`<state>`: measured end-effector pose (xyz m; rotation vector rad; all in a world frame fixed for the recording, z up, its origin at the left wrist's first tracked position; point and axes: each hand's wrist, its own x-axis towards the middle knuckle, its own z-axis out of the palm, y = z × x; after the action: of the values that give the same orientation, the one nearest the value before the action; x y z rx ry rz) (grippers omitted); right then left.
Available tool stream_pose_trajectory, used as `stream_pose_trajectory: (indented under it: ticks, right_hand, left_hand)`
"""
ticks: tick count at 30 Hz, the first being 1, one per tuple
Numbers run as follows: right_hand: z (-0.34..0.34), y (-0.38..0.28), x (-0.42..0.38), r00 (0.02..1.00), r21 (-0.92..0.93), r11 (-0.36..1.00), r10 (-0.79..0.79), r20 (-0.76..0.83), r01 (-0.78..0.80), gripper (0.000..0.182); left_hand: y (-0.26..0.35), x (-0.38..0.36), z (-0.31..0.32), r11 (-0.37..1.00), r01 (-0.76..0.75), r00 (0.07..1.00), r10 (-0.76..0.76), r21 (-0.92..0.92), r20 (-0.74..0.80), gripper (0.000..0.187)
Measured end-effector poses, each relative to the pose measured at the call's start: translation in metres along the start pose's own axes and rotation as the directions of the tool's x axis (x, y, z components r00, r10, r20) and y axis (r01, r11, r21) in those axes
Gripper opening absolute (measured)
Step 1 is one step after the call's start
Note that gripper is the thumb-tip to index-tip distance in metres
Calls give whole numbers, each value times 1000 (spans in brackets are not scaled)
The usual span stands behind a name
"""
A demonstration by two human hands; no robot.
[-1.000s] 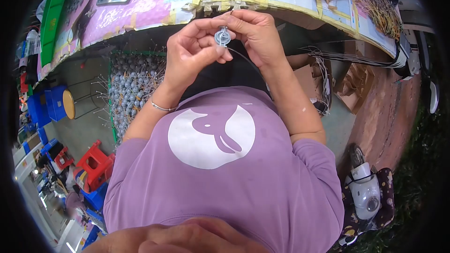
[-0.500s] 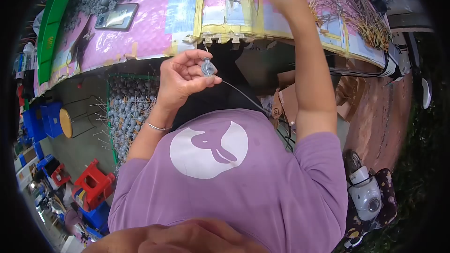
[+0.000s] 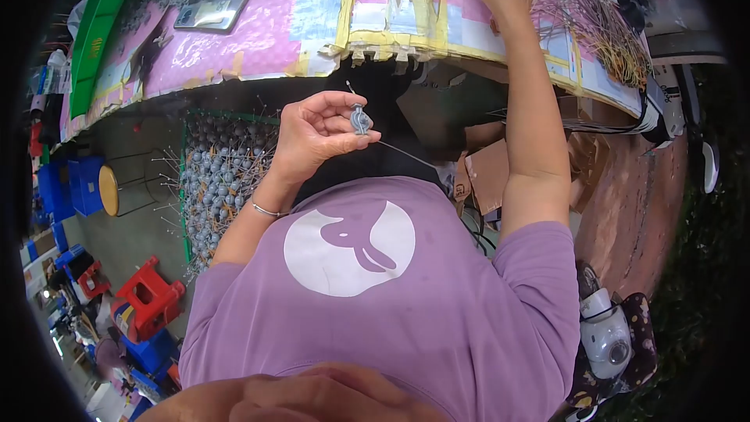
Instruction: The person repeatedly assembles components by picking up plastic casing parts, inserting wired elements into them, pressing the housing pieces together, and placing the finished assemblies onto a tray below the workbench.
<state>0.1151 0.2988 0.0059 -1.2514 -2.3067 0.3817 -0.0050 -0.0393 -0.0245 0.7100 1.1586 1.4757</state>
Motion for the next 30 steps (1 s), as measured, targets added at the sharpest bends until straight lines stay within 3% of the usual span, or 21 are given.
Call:
stream_pose_trajectory:
  ticks: [2, 5, 11, 14, 15, 18, 19, 21, 23, 27, 30]
  right_hand:
    - [13, 24, 7, 959, 5, 970, -240, -151, 243, 36]
    - [15, 50, 22, 950, 79, 949, -309, 52, 304, 35]
    - [16, 53, 27, 826, -133, 822, -563, -39, 554, 24]
    - [-11, -19, -32, 964, 127, 969, -229, 134, 212, 24]
    - [-4, -29, -55, 889, 178, 872, -454, -54, 456, 23]
    - [-23, -88, -149, 932, 641, 765, -271, 241, 56, 23]
    - [-24, -97, -170, 923, 777, 629, -303, 237, 7, 23]
    - [-22, -103, -192, 916, 857, 514, -324, 236, -39, 24]
    - [-23, -104, -198, 917, 860, 510, -334, 216, -17, 24]
    - [-21, -100, -200, 912, 850, 523, -375, 165, 61, 23]
    - [-24, -101, -203, 899, 790, 610, -307, 314, -67, 21]
  left_hand:
    - [1, -3, 3, 1000, -3, 1000, 3, 29, 0, 42]
    - [4, -8, 7, 999, 32, 999, -32, 23, -5, 47]
    - [5, -14, 9, 1000, -27, 998, 27, -6, -59, 44]
    - [9, -13, 9, 981, -119, 984, 137, 151, -114, 43]
    - [11, -13, 9, 965, -159, 973, 188, 209, -131, 42]
    - [17, -13, 9, 938, -210, 952, 261, 276, -161, 40]
    - [17, -12, 8, 929, -221, 947, 278, 297, -162, 40]
    - [18, -12, 7, 922, -242, 940, 300, 303, -161, 42]
    - [22, -12, 6, 897, -257, 934, 327, 361, -146, 42]
    - [18, -13, 6, 874, -257, 933, 335, 412, -129, 42]
    - [17, -11, 6, 843, -184, 940, 301, 505, -159, 40]
